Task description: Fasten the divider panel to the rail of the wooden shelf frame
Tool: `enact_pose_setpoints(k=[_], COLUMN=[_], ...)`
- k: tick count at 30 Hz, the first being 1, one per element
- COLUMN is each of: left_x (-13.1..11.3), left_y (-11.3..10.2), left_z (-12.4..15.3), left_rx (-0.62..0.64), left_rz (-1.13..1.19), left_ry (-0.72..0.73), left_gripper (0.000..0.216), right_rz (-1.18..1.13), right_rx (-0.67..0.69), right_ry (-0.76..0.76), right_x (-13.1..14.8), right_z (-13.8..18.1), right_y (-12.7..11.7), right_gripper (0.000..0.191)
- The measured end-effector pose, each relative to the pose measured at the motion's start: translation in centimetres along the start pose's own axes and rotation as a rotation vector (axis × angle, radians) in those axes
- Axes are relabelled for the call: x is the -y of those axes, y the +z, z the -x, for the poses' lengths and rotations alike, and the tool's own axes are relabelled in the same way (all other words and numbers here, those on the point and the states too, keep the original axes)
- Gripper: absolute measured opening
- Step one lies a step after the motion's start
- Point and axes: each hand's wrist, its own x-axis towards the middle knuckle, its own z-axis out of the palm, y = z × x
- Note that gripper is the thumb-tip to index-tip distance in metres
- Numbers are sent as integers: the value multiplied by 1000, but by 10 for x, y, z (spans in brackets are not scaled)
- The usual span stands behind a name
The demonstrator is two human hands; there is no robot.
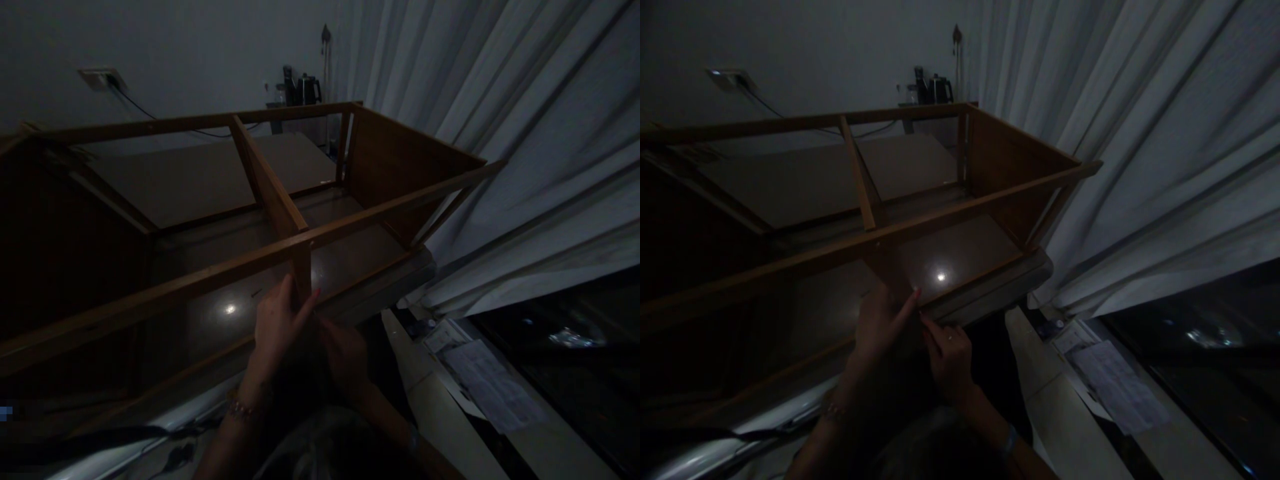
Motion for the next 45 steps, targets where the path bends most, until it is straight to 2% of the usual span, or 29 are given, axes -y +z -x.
enact_pose_setpoints(k=[4,7,12,18,24,26,29,32,38,45], left_x=[0,-1,-2,-1,-2,-2,-2,-2,-2,-2], left_y=[0,-2,-2,-3,-3,-3,-3,-3,-2,-3], left_z=[0,0,-1,-1,-1,-1,0,0,0,0], left_rx=[-4,6,13,13,25,14,12,10,10,11], left_rz=[5,15,-5,4,1,4,16,24,21,7], left_ry=[8,17,-4,2,1,-5,-5,-6,-11,-10], left_gripper=[40,40,41,42,40,40,40,40,41,41], right_rz=[-66,-169,-403,-467,-574,-574,-465,-287,-57,-48], right_rx=[51,66,115,148,175,179,118,84,149,296], right_ry=[-104,-110,-5,57,283,306,238,51,-313,-445], right_x=[-2,-1,0,2,9,10,10,4,-19,-29], right_z=[-3,-7,-8,-7,-10,-9,-6,-3,-2,-15], right_y=[-1,-3,-4,-5,-8,-7,-5,-4,-10,-26], right_gripper=[35,34,27,34,19,15,12,13,25,27])
